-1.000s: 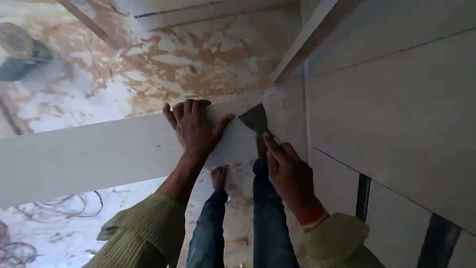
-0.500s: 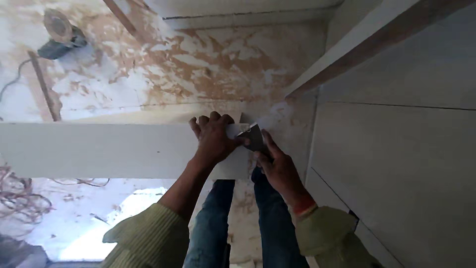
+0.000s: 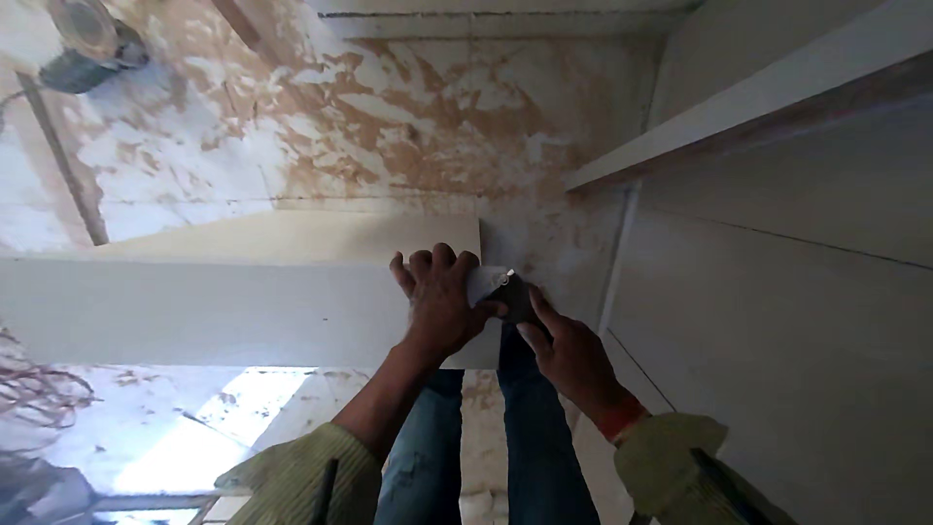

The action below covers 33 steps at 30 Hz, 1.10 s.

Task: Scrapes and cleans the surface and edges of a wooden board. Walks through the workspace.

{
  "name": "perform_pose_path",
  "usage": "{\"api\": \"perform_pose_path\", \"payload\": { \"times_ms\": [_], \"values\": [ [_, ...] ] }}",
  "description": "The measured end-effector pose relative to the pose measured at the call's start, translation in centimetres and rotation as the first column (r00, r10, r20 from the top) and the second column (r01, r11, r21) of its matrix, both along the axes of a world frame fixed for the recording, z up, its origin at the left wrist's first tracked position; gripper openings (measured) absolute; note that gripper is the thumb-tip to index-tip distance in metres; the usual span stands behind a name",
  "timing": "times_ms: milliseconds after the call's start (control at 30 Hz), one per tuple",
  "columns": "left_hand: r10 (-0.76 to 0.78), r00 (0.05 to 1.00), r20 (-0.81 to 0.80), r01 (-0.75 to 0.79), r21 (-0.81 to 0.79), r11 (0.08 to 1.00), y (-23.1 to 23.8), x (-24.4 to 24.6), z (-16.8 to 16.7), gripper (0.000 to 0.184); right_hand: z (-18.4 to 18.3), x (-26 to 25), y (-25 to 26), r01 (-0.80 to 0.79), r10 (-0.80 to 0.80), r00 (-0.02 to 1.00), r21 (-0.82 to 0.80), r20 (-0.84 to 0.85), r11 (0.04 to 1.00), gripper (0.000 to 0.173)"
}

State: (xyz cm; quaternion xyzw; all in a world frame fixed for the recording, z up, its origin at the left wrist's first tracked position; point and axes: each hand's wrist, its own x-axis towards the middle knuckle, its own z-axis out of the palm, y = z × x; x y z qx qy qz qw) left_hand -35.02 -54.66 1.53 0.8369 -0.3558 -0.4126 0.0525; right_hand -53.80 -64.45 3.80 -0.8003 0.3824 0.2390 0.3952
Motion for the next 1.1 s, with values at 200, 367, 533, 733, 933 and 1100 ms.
{"api": "perform_pose_path", "payload": {
  "times_ms": [200,367,533,733,933,1100],
  "values": [
    [0.044,0.996,0.084,-0.049,0.062,0.997,-0.7,-0.5,-0.3,0.083,-1.0,-0.8,0.7,0.074,-0.071,0.990,-0.022,0.122,0.997,0.055],
    [0.076,0.988,0.133,-0.081,0.029,0.996,-0.7,-1.1,-0.7,0.086,-1.4,-1.3,0.2,0.073,-0.065,0.988,-0.054,0.142,0.996,0.055],
    [0.098,0.985,0.139,-0.100,0.006,0.995,-0.8,-1.9,-0.8,0.086,-1.3,-1.2,-1.0,0.048,-0.039,0.988,-0.055,0.151,0.997,0.056],
    [0.138,0.980,0.145,-0.128,-0.072,0.989,-0.7,-2.3,-1.4,0.082,-1.3,-0.9,-2.9,-0.085,0.089,0.985,-0.037,0.147,0.996,0.054],
    [0.102,0.983,0.152,-0.089,-0.088,0.992,-0.5,-2.4,-1.3,0.078,-1.4,-0.2,-4.7,-0.214,0.216,0.951,-0.034,0.221,0.976,0.051],
    [0.106,0.986,0.127,-0.098,-0.072,0.993,-0.6,-2.3,-1.2,0.074,-0.9,0.8,-5.9,-0.316,0.318,0.929,-0.040,0.189,0.948,0.051]
  ]
}}
